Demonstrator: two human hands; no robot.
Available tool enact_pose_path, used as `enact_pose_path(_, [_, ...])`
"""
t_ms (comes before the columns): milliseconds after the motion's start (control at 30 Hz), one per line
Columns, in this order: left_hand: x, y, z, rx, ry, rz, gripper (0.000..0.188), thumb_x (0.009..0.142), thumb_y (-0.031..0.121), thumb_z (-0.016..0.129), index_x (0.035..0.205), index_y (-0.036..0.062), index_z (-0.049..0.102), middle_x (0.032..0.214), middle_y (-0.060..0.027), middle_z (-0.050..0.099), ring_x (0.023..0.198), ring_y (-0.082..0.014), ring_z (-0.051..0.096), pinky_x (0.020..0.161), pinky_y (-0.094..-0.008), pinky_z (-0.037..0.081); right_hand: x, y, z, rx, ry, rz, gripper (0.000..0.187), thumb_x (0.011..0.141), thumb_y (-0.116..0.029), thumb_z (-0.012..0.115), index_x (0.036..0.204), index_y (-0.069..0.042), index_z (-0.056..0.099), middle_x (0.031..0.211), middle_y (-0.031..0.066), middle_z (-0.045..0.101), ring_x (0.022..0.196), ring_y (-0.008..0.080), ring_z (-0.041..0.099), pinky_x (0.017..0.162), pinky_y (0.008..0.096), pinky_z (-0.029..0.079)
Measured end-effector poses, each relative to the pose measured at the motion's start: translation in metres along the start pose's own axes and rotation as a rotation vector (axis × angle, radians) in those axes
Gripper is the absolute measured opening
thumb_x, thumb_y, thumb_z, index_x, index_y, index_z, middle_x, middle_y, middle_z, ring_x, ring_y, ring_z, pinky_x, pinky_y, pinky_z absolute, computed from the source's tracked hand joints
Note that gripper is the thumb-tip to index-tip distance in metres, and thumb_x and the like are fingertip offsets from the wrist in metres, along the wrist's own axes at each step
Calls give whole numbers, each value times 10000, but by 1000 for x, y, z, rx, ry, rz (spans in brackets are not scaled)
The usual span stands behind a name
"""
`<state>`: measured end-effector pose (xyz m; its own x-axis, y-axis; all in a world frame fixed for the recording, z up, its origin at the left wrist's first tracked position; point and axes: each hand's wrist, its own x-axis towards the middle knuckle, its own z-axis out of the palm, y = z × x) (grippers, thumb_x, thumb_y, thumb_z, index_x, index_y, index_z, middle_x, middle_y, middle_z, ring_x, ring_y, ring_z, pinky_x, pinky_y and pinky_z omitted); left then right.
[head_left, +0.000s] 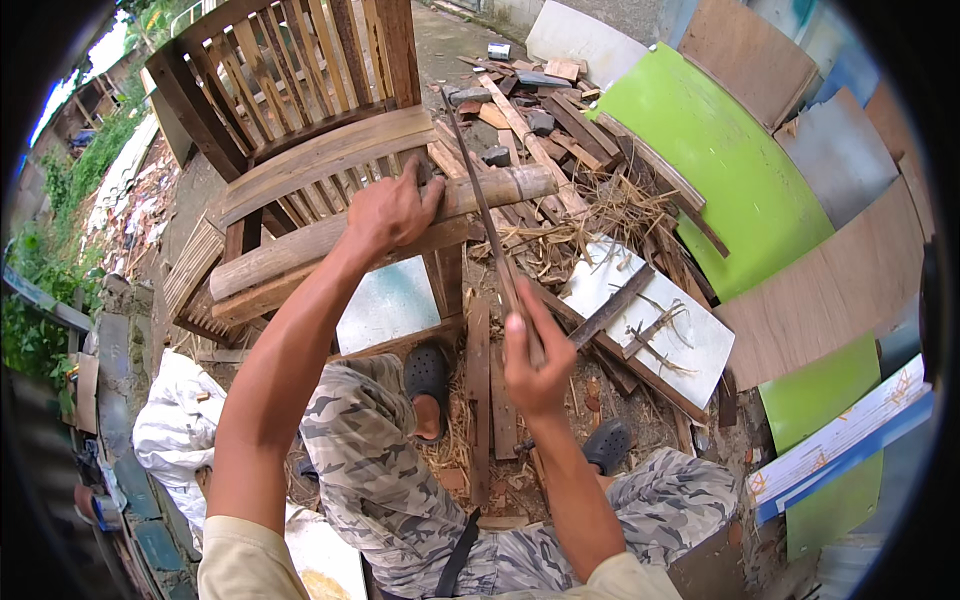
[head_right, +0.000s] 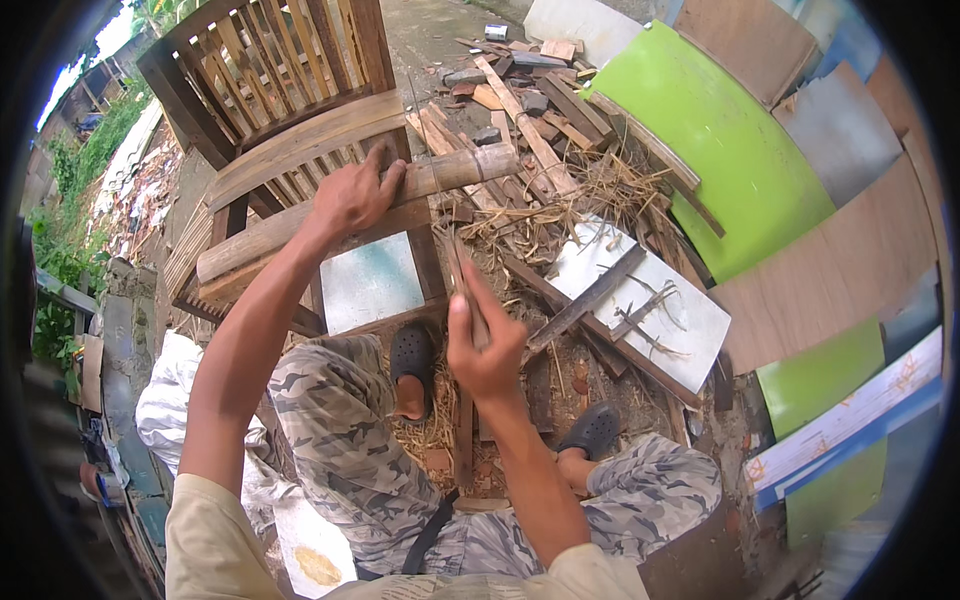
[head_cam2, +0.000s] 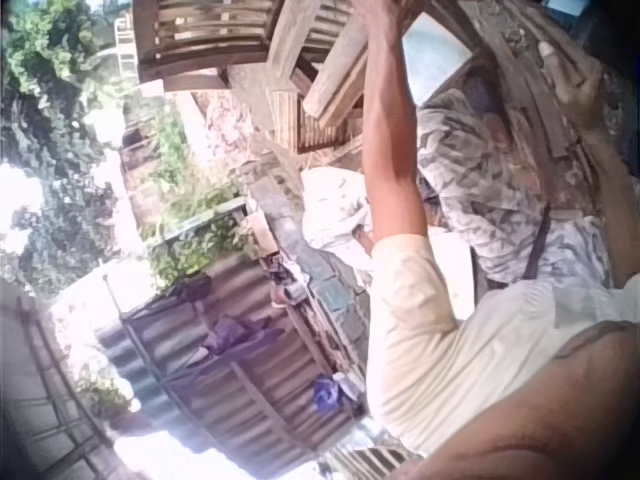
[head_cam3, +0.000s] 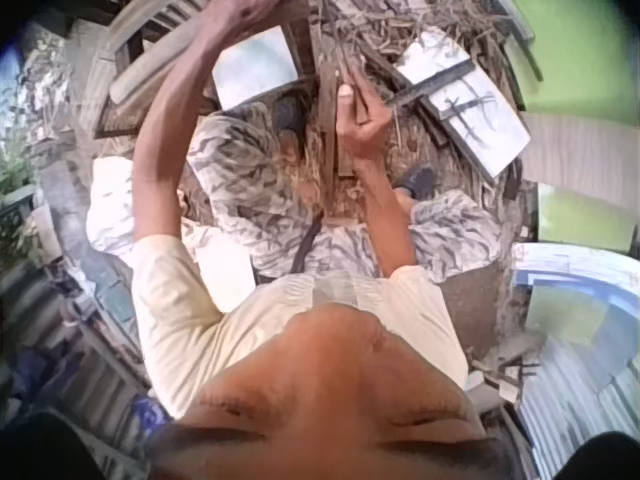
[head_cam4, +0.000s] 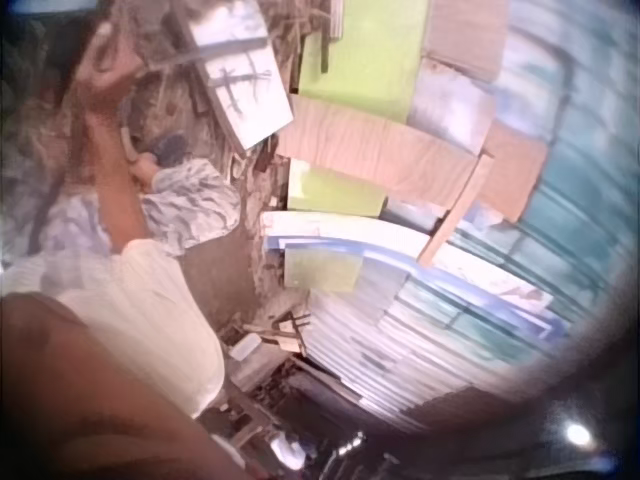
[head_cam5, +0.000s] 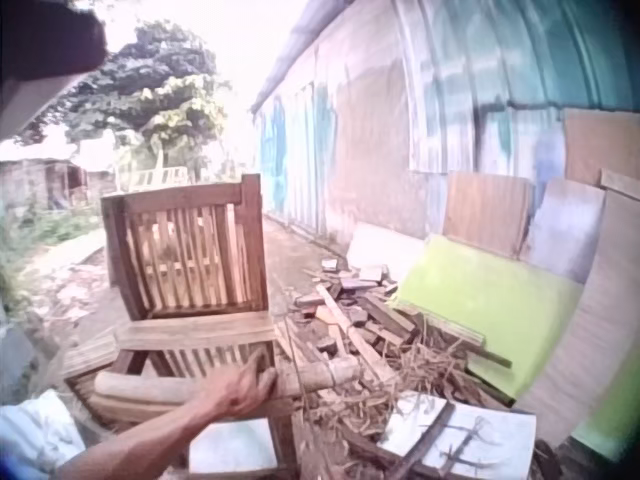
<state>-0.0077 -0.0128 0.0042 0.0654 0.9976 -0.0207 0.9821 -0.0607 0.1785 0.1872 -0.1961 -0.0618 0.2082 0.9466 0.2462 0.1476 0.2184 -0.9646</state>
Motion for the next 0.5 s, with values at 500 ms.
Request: enact_pose_path(500, [7,-2,-3,-10,-22,53,786,1047,533,303,1588,-36,270,983,-343,712,993,-467,705,926,-534,549,23,6,-2,-10,-6,-91,418,981,-92,577,1367,63,614,1153,180,710,1008,206,653,859,303,499])
